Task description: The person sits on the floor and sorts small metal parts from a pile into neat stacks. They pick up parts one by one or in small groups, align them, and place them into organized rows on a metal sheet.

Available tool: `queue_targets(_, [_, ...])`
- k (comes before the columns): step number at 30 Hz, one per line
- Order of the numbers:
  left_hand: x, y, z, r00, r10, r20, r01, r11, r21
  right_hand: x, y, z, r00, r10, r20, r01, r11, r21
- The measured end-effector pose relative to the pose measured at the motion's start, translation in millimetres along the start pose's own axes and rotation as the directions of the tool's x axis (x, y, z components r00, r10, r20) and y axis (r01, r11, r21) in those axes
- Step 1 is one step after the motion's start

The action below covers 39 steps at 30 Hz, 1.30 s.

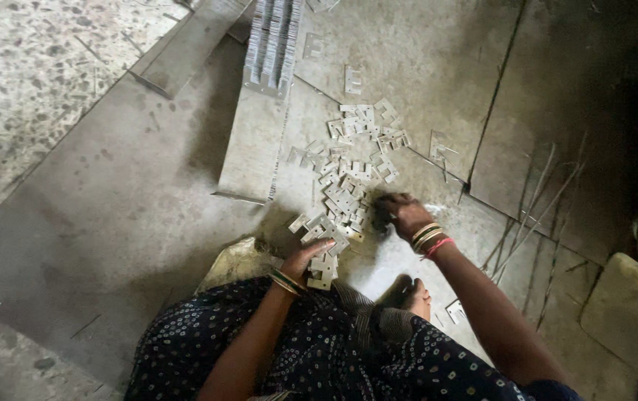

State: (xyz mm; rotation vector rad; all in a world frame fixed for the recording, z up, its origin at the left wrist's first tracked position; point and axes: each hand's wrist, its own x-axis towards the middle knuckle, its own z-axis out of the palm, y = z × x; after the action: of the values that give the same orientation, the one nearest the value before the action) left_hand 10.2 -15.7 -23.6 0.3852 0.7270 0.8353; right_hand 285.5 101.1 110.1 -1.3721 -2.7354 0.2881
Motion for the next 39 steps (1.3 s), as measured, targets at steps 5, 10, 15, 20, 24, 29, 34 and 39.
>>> queue_targets(5, [-9,11,10,0.995,-0.009,-0.101,0.007,1.000,-0.015,-7,23,-13,0.972,0.151,0.180,-0.124,0.981,-0.149])
queue_targets(10, [-3,14,17,1.000,-0.005,-0.018,0.004,0.999,-0.053,-17,58,-28,0.871,0.350,0.344,-0.490,0.650,0.580])
queue_targets(15, [2,11,12,0.994,0.090,0.056,-0.094,0.993,0.067,0,50,-59,0.806,0.429,0.407,-0.456,0.012,0.890])
queue_targets(20, [-1,15,14,0.957,0.285,-0.051,-0.264,0.930,0.255,27,26,-84,0.857,0.393,0.333,-0.354,-0.020,0.935])
queue_targets(24, [-12,23,18,0.972,0.235,0.034,-0.235,0.931,0.278,36,29,-74,0.911,0.322,0.259,-0.332,0.197,0.922])
queue_targets(29, [-25,34,33,0.930,0.356,0.090,-0.367,0.895,0.252,29,8,-35,0.788,0.072,0.612,-0.454,0.739,0.498])
queue_targets(34, [-37,34,41,0.963,0.260,0.066,-0.262,0.964,0.034,98,-31,-121,0.776,0.032,0.629,-0.267,0.922,0.281])
queue_targets(39, [-45,28,33,0.981,-0.142,-0.133,0.167,0.966,0.197,189,-74,-267,0.906,0.400,-0.139,0.026,0.275,0.961])
